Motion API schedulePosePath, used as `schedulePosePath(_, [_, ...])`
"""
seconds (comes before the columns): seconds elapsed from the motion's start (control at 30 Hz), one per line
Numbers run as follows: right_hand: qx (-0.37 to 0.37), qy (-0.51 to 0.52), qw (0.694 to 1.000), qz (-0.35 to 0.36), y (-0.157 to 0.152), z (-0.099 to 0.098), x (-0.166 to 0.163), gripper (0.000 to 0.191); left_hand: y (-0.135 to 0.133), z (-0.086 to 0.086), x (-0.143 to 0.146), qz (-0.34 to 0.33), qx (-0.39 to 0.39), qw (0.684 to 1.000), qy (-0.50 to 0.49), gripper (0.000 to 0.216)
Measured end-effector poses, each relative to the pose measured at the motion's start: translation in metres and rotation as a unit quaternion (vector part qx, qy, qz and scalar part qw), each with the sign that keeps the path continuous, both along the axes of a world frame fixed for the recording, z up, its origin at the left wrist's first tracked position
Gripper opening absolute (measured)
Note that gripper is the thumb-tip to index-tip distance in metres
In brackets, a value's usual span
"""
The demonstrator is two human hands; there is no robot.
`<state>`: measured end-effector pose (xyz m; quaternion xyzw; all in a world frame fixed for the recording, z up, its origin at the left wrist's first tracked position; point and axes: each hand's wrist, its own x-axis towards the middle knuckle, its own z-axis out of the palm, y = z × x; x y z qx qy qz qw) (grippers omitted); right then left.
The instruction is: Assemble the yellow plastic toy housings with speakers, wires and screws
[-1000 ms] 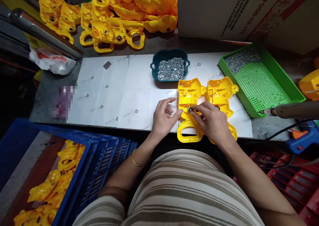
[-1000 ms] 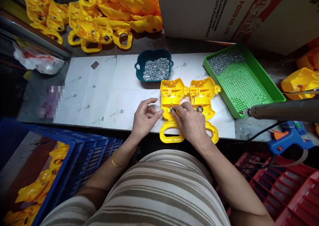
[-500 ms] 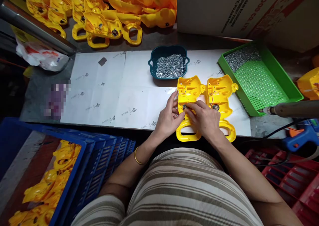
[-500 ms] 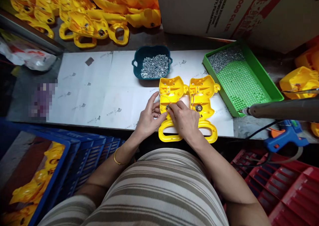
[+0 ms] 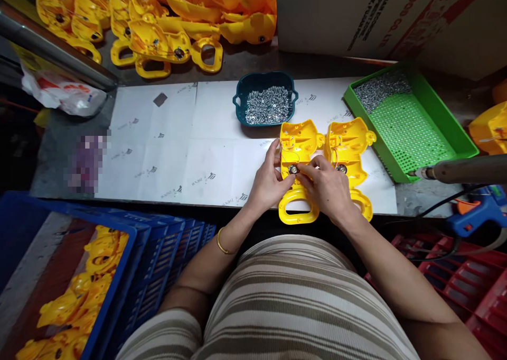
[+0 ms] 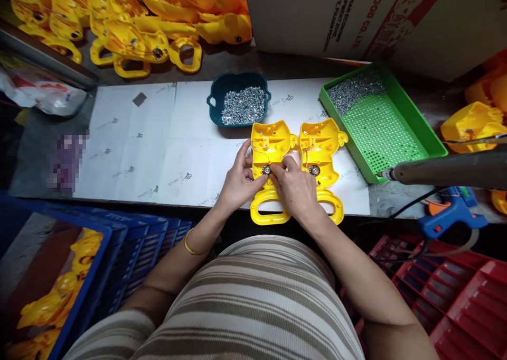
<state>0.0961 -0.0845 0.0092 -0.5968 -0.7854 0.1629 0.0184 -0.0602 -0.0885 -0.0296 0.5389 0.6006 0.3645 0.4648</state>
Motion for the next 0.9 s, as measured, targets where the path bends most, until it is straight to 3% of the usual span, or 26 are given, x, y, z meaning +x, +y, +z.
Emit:
schedulePosePath(0.33, [-0.034, -0.072, 0.996, 0.05, 0.002, 0.0, -0.004, 0.038, 0.005, 0.006, 0.002, -0.016, 0.023, 0.999, 0.017, 0.088])
schedulePosePath(0.6, [-0.01, -0.053, 0.996, 0.068, 0.007, 0.007, 0.004, 0.036, 0.009, 0.012, -0.007, -0.02, -0.065, 0.997, -0.039, 0.09])
schedulePosePath(0.77, [0.041, 0.102, 0.994, 0.026, -0.005, 0.007, 0.017, 0.034, 0.008, 0.028, -0.031, -0.028, -0.194, 0.972, -0.126, 0.093])
schedulePosePath(0.9, [0.074, 0.247, 0.966, 0.005, -0.019, 0.007, 0.023, 0.029, 0.004, 0.028, -0.044, -0.032, -0.221, 0.964, -0.147, 0.063])
